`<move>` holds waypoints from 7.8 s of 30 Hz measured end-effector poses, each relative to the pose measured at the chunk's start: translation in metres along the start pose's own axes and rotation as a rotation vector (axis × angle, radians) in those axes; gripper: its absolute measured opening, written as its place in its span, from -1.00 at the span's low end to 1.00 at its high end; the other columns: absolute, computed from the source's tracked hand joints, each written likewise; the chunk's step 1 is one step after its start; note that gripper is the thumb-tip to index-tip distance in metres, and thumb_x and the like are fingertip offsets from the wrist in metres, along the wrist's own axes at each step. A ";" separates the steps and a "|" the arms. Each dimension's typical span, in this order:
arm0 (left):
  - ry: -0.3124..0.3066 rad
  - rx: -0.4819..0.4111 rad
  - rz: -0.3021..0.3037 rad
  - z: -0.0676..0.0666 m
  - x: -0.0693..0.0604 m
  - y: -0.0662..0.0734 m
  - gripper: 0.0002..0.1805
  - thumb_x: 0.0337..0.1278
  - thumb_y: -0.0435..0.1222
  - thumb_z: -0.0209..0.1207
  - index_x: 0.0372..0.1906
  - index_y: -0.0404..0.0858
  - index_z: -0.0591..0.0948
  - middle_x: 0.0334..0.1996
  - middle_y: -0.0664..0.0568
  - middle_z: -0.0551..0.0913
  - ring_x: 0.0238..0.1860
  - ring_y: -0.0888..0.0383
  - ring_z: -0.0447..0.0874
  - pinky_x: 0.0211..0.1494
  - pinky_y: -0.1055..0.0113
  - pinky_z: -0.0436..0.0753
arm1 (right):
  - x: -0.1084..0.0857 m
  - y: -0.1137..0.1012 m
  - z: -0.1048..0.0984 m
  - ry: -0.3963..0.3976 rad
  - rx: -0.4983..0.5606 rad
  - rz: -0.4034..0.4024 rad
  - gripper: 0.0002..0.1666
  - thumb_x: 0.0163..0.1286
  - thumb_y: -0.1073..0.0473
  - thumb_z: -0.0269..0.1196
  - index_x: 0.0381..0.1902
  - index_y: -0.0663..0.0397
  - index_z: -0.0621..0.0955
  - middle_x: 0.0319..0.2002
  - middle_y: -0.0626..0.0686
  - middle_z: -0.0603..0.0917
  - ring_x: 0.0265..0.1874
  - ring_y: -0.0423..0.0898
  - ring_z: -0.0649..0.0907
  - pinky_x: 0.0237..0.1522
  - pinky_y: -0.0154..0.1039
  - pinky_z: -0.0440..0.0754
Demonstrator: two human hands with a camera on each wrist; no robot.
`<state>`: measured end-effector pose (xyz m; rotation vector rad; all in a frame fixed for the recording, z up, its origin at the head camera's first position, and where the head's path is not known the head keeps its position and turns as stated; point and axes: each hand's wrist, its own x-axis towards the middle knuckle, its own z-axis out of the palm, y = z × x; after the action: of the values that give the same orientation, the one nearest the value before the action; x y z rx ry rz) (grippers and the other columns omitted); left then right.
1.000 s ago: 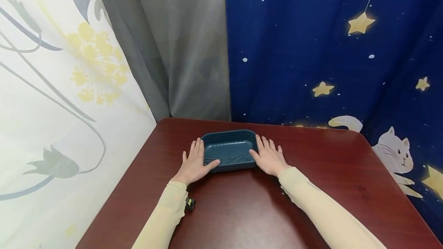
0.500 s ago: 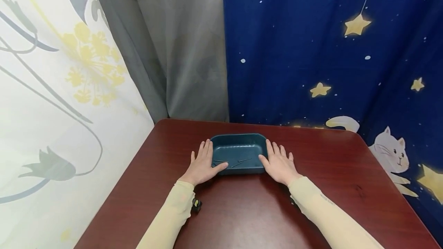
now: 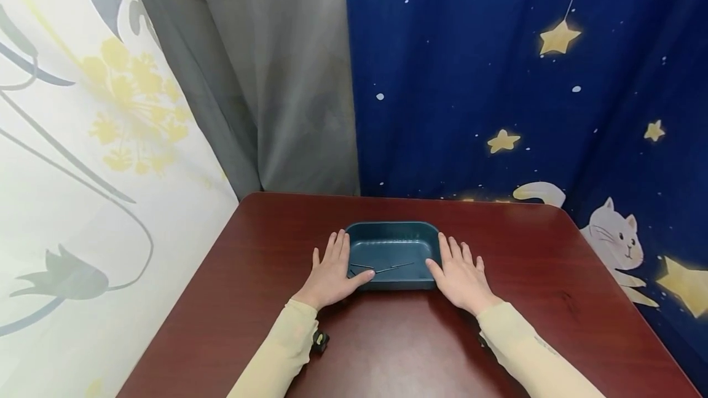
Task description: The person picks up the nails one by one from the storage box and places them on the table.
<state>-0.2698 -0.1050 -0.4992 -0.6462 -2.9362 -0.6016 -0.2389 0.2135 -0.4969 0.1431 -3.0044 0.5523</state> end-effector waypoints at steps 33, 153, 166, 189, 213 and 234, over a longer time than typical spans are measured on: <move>0.074 -0.016 0.123 -0.003 -0.002 0.022 -0.38 0.34 0.12 0.18 0.41 0.01 0.50 0.61 -0.15 -0.15 0.59 -0.17 -0.35 0.42 -0.40 -0.11 | -0.033 0.005 -0.011 -0.008 0.071 0.049 0.04 0.51 -0.45 -0.11 0.64 0.01 -0.10 0.59 0.29 -0.10 0.50 0.43 -0.03 0.29 0.52 -0.05; 0.349 0.149 0.152 -0.047 0.037 -0.043 -0.77 0.08 -0.33 0.31 -0.58 -0.08 0.54 0.60 -0.26 -0.13 0.57 -0.28 -0.45 0.30 -0.56 -0.19 | -0.027 0.009 0.012 0.116 0.076 0.069 0.04 0.51 -0.40 -0.04 0.63 0.08 -0.06 0.55 0.33 0.04 0.47 0.40 0.08 0.27 0.53 0.04; 0.226 0.137 0.014 -0.031 0.039 -0.088 -0.68 -0.03 -0.33 0.39 -0.69 -0.01 0.51 0.60 -0.27 -0.14 0.56 -0.30 -0.51 0.27 -0.60 -0.19 | -0.027 0.008 0.013 0.113 0.084 0.072 0.01 0.52 -0.29 0.06 0.63 0.10 -0.05 0.55 0.33 0.05 0.47 0.39 0.09 0.27 0.53 0.04; 0.082 0.118 -0.061 -0.023 0.036 -0.101 -0.67 -0.03 -0.30 0.45 -0.71 -0.04 0.55 0.55 -0.37 -0.02 0.52 -0.45 -0.38 0.22 -0.64 -0.20 | -0.028 0.007 0.013 0.102 0.086 0.069 0.04 0.51 -0.39 -0.03 0.64 0.05 -0.10 0.56 0.30 0.04 0.48 0.36 0.09 0.28 0.51 0.05; 0.085 0.064 0.078 -0.044 0.044 -0.060 -0.65 0.22 -0.10 0.34 0.08 -0.08 0.72 0.58 -0.26 -0.05 0.55 -0.36 -0.27 0.30 -0.56 -0.20 | -0.028 0.006 0.011 0.107 0.079 0.063 0.04 0.51 -0.40 -0.03 0.64 0.07 -0.09 0.55 0.30 0.07 0.47 0.34 0.12 0.27 0.51 0.07; 0.040 0.223 0.376 -0.036 0.051 0.002 -0.59 -0.16 -0.02 0.58 -0.08 0.11 0.79 0.61 -0.17 -0.15 0.56 -0.35 -0.35 0.29 -0.58 -0.20 | -0.028 0.007 0.013 0.097 0.083 0.073 0.04 0.51 -0.38 -0.01 0.64 0.07 -0.09 0.55 0.31 0.06 0.48 0.36 0.10 0.28 0.52 0.05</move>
<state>-0.3150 -0.0973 -0.4576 -1.1014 -2.6825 -0.2425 -0.2123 0.2171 -0.5141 0.0108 -2.9033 0.6704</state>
